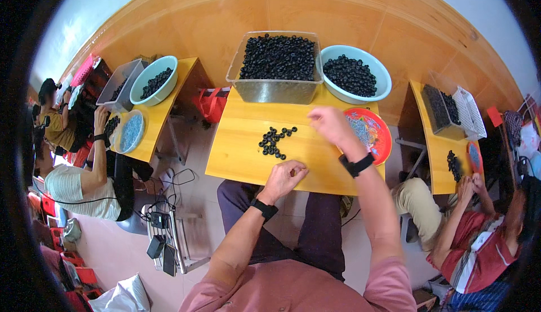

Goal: Sorting black rubber gaskets into groups on a table.

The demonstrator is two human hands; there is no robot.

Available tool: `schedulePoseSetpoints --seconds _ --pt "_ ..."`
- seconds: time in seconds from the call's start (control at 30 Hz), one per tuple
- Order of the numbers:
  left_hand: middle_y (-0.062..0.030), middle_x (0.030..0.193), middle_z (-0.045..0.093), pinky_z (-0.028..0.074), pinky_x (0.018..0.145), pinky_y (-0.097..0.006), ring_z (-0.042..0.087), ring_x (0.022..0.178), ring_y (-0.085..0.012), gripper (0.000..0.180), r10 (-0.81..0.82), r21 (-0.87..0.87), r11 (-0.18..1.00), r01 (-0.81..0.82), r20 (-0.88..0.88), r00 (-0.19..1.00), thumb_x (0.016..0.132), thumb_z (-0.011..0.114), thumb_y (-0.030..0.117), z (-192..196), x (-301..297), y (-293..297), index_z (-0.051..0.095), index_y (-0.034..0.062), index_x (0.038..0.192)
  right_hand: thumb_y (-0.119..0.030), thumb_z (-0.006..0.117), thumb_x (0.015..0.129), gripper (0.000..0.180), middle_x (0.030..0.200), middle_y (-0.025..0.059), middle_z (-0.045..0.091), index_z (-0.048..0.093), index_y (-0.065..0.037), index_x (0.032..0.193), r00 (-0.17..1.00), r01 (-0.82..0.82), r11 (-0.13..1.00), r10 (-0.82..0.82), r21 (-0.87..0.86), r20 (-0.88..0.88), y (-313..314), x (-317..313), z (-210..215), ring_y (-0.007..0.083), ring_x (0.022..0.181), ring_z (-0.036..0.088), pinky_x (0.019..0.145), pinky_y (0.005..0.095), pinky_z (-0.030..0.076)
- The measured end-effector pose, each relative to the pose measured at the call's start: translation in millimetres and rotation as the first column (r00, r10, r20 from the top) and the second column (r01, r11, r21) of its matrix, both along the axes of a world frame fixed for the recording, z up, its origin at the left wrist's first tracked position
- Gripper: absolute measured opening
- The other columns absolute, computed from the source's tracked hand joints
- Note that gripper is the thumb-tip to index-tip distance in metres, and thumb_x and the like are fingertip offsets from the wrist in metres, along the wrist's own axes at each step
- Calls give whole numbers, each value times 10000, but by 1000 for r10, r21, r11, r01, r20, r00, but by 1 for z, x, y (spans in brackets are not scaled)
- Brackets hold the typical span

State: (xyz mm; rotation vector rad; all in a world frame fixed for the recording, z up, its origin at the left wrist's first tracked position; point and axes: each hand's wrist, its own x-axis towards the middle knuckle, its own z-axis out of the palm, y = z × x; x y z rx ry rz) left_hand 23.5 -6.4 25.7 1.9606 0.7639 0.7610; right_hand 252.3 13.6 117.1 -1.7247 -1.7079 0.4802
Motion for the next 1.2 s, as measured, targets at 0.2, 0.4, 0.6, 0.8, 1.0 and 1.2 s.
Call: schedulePoseSetpoints --seconds 0.2,0.4,0.6,0.8,1.0,1.2 --pt "-141 817 709 537 635 -357 654 654 -250 225 -6 44 999 5 20 1000 893 725 231 -6 0 -1 726 9 926 -138 636 851 264 969 184 726 726 -67 1089 965 54 994 -28 -92 261 15 -64 -42 372 918 692 812 477 537" --pt "-154 816 706 538 643 -369 661 664 -268 222 -5 41 999 6 -23 1000 889 730 228 -7 1 -2 731 10 931 -147 688 828 290 1016 155 713 704 -68 1106 946 26 994 10 -105 325 23 -69 -55 358 960 681 833 472 520" --pt "-162 783 691 533 630 -362 651 646 -251 216 0 40 999 -1 30 1000 892 729 205 -5 1 -2 718 -10 903 -132 678 817 190 982 172 704 696 -45 985 970 -22 986 62 -167 233 2 -68 -52 375 943 676 825 483 526" --pt "-145 759 671 526 612 -378 643 647 -266 190 34 -42 998 -35 -25 999 892 719 170 -4 -1 -1 678 -1 965 -140 697 823 173 957 147 711 686 -33 958 992 11 994 3 -111 126 -19 -61 -51 341 907 691 796 453 537" --pt "-84 795 678 501 587 -310 601 619 -168 394 159 -60 987 -150 170 973 889 724 58 -13 9 -1 555 48 1244 -143 749 823 199 867 156 727 658 0 926 970 94 991 -113 -96 -218 -59 -56 -57 257 800 724 714 367 557" --pt "-72 786 701 512 614 -260 605 645 -102 189 159 -80 986 -148 171 972 881 735 18 -19 -4 1 656 6 1053 -61 741 860 144 790 53 688 631 9 922 837 107 992 -123 -62 -534 -73 -75 -87 102 719 651 650 267 528"
